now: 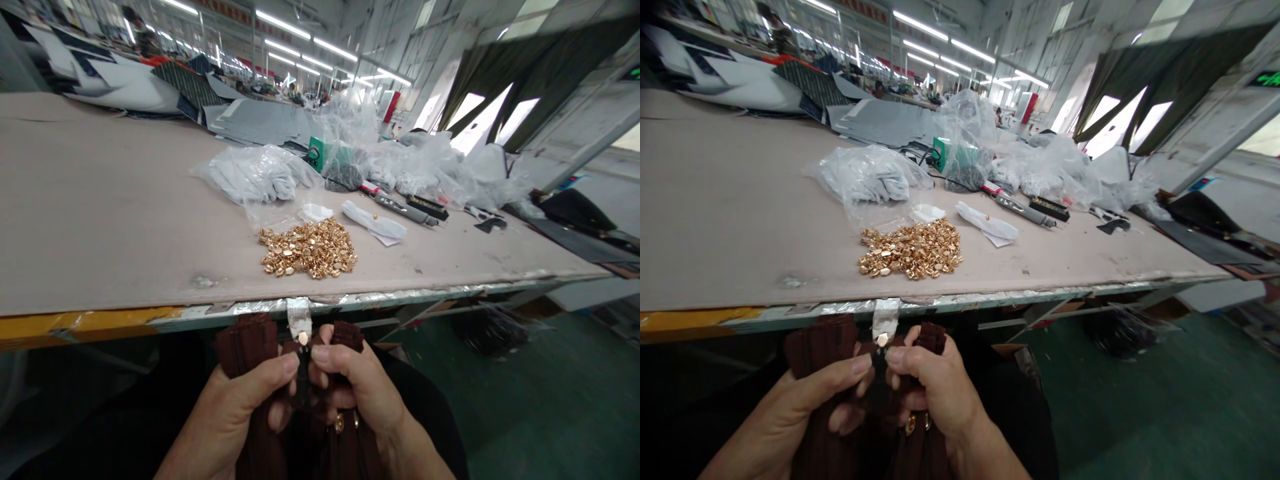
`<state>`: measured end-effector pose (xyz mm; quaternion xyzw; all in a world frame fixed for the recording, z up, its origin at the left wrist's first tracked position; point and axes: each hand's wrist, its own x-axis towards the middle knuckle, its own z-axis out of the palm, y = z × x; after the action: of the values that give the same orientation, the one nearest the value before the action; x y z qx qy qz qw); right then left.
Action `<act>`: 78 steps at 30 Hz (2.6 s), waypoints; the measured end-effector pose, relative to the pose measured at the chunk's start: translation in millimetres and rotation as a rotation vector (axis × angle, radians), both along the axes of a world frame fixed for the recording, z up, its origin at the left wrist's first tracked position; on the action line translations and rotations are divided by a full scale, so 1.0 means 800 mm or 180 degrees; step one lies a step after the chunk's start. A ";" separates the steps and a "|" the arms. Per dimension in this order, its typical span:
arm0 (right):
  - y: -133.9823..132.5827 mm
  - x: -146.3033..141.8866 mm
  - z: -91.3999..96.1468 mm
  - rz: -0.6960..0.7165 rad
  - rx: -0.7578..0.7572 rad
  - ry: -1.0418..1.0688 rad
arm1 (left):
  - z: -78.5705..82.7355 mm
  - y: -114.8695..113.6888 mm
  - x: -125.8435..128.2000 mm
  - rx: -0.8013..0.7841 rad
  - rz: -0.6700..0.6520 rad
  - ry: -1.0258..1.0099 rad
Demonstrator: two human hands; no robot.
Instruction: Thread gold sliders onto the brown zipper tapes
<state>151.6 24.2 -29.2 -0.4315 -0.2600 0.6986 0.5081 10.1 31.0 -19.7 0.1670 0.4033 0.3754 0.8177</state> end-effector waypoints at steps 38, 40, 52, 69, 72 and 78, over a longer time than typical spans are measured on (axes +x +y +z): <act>0.015 0.004 0.046 -0.0015 0.1161 -0.2367 | 0.002 0.006 0.006 0.0457 0.0260 0.0594; 0.017 -0.002 0.049 -0.0158 0.1394 -0.3113 | 0.002 0.006 0.006 0.0374 0.0158 0.0465; 0.063 -0.010 0.080 -0.0115 0.1790 -0.2879 | 0.005 0.008 0.001 0.0733 0.0333 0.0901; 0.055 0.016 0.076 -0.0461 0.1569 -0.4863 | -0.028 0.000 0.007 0.1078 -0.0147 0.1041; 0.070 0.004 0.079 -0.0269 0.1536 -0.5658 | -0.024 0.001 0.006 0.1052 -0.0122 0.1093; 0.083 -0.007 0.087 0.0014 0.1521 -0.6216 | -0.021 0.005 0.001 0.1115 -0.0019 0.1141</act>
<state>146.2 90.4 40.0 -0.7017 -0.6970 -0.0307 0.1445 10.6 34.6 -36.9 0.3713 0.4702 0.4015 0.6927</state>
